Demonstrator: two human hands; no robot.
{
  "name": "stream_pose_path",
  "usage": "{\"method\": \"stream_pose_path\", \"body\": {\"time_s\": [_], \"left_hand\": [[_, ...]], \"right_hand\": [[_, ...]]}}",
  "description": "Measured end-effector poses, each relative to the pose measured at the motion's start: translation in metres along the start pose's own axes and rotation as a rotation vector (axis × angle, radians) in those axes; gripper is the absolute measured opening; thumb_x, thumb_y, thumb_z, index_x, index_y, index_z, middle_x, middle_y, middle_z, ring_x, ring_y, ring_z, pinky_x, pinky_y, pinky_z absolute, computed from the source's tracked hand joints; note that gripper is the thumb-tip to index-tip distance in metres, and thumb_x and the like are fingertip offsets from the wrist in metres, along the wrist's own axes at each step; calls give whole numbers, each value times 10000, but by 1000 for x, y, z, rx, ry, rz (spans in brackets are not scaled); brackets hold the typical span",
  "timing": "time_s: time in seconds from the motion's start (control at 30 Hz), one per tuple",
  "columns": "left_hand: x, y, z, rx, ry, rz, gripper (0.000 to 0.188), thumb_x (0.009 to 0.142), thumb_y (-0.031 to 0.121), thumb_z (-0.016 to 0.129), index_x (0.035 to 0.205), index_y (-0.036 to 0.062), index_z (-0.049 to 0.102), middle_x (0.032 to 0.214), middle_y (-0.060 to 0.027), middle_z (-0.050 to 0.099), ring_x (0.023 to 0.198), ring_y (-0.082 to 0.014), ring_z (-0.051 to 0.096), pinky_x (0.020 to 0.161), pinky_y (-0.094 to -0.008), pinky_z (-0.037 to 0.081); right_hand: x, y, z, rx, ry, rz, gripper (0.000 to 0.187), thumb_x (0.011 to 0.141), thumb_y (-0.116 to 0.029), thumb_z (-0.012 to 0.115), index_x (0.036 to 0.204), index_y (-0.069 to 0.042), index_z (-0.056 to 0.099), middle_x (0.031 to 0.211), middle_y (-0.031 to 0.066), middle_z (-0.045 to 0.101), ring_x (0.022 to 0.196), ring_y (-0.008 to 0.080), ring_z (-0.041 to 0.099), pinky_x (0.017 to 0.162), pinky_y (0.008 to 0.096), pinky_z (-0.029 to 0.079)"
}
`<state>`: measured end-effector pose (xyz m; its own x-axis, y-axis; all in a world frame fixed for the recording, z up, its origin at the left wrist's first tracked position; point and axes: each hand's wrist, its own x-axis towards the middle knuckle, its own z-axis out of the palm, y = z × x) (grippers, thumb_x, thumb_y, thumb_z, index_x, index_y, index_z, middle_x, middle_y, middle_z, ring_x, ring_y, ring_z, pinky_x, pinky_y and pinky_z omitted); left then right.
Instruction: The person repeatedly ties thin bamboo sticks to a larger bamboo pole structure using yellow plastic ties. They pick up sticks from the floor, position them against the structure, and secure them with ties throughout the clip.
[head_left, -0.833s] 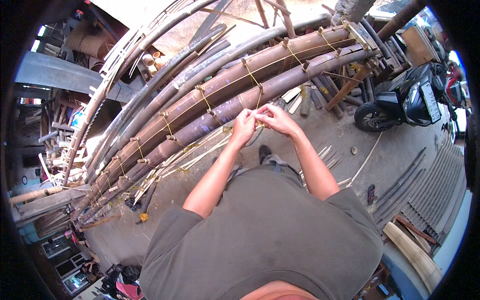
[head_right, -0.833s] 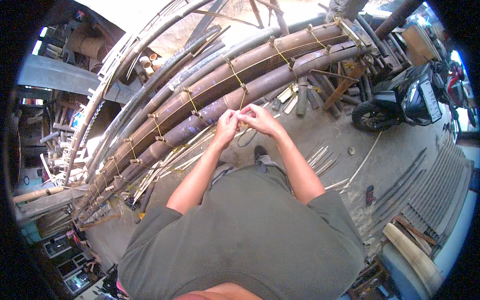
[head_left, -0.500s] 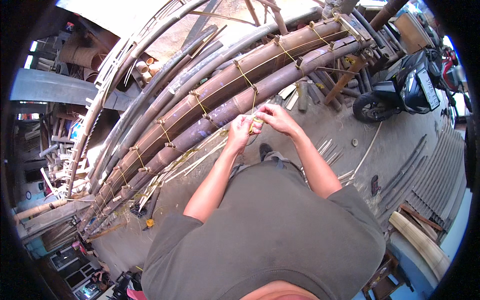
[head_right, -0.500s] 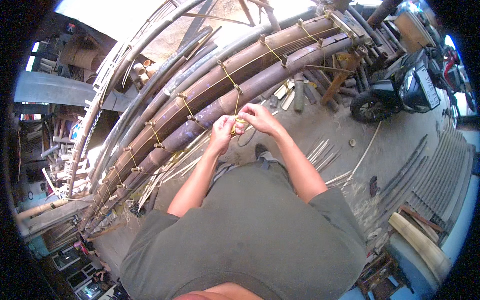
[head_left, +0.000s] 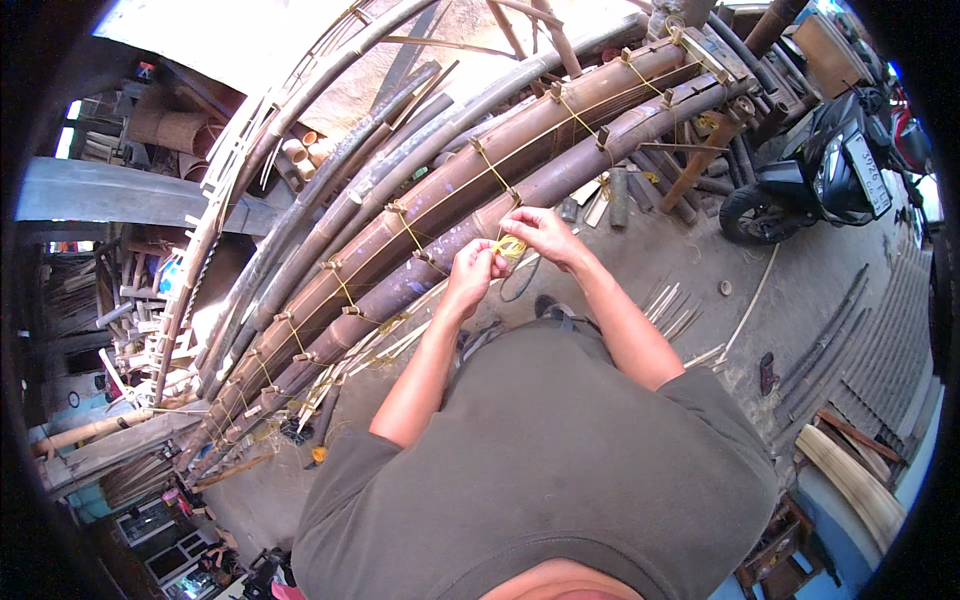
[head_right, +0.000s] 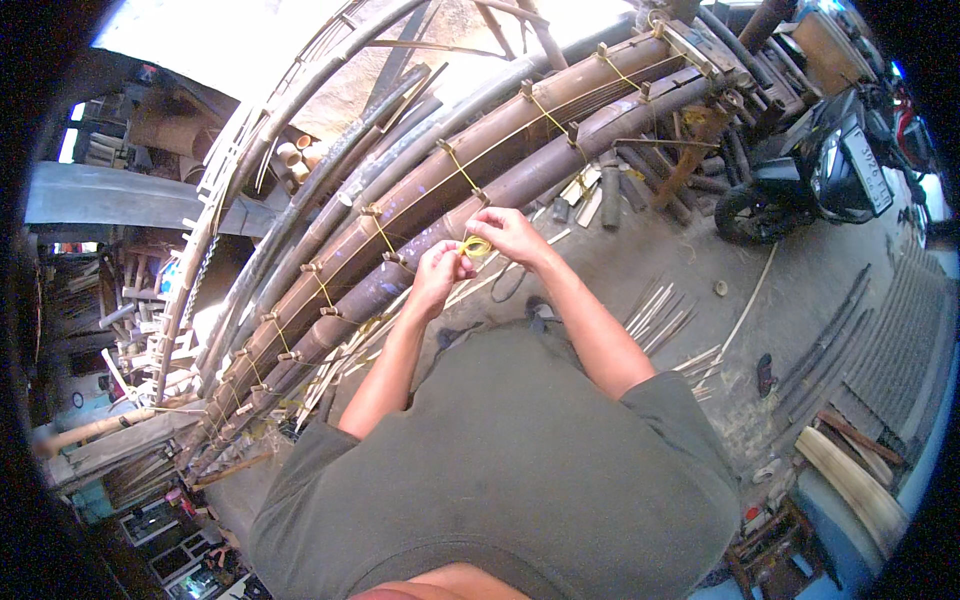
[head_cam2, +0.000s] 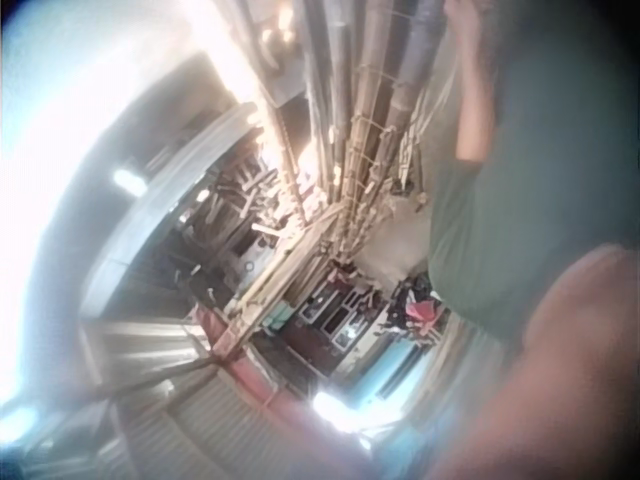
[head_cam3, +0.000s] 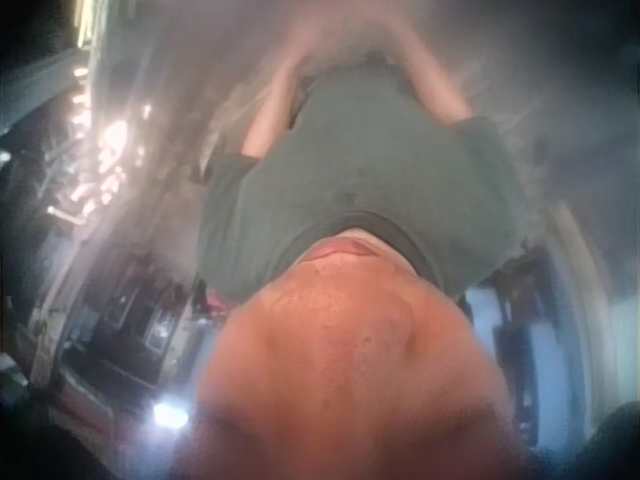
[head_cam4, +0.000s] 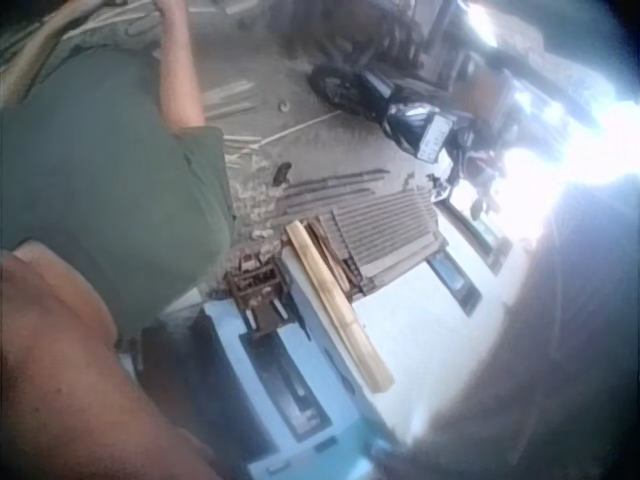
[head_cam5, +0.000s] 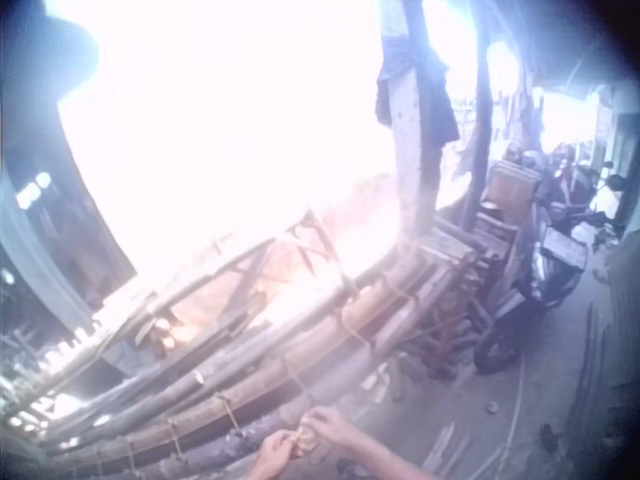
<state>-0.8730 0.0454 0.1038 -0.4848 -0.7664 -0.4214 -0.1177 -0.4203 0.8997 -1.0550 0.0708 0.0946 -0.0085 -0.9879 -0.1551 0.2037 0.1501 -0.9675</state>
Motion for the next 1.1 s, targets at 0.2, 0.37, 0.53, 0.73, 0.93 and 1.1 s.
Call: {"method": "stream_pose_path", "body": {"time_s": [0.2,0.37,0.53,0.73,0.93,1.1], "left_hand": [[12,24,12,300,-23,123,304,1009,290,473,896,41,606,668,16,490,586,-92,468,552,-281,419],[-5,4,5,648,28,246,281,1001,249,484,890,4,567,669,-126,561,614,-184,534,602,-370,438],[-25,2,6,623,50,328,229,994,203,489,914,-1,552,691,-115,540,642,-181,509,625,-352,436],[-103,-34,-31,567,90,240,236,998,204,481,899,0,542,714,-63,508,659,-166,489,627,-319,423],[-196,-98,-104,910,189,-48,250,978,232,499,985,-4,582,864,-235,626,809,-388,626,704,-425,478],[-166,-103,-85,735,328,100,254,982,220,495,1032,-3,604,921,-225,646,867,-344,652,748,-397,489]], "right_hand": [[12,-1,4,789,28,219,213,966,-258,553,980,-62,632,921,33,642,786,135,599,736,294,510],[27,27,15,1112,176,344,168,948,-251,493,821,-145,526,647,-42,486,550,94,475,597,319,475],[33,32,27,1002,324,237,166,945,-275,490,832,-153,486,614,-86,381,459,50,326,469,278,378],[38,36,26,853,411,171,169,948,-262,488,838,-136,506,617,-71,383,440,43,310,415,246,313],[21,41,4,436,298,189,234,971,-292,501,848,-106,574,668,-25,504,519,73,469,502,249,421],[9,100,-63,-479,622,-8,360,903,-387,592,883,-39,678,876,147,684,811,276,660,725,375,501]]}}
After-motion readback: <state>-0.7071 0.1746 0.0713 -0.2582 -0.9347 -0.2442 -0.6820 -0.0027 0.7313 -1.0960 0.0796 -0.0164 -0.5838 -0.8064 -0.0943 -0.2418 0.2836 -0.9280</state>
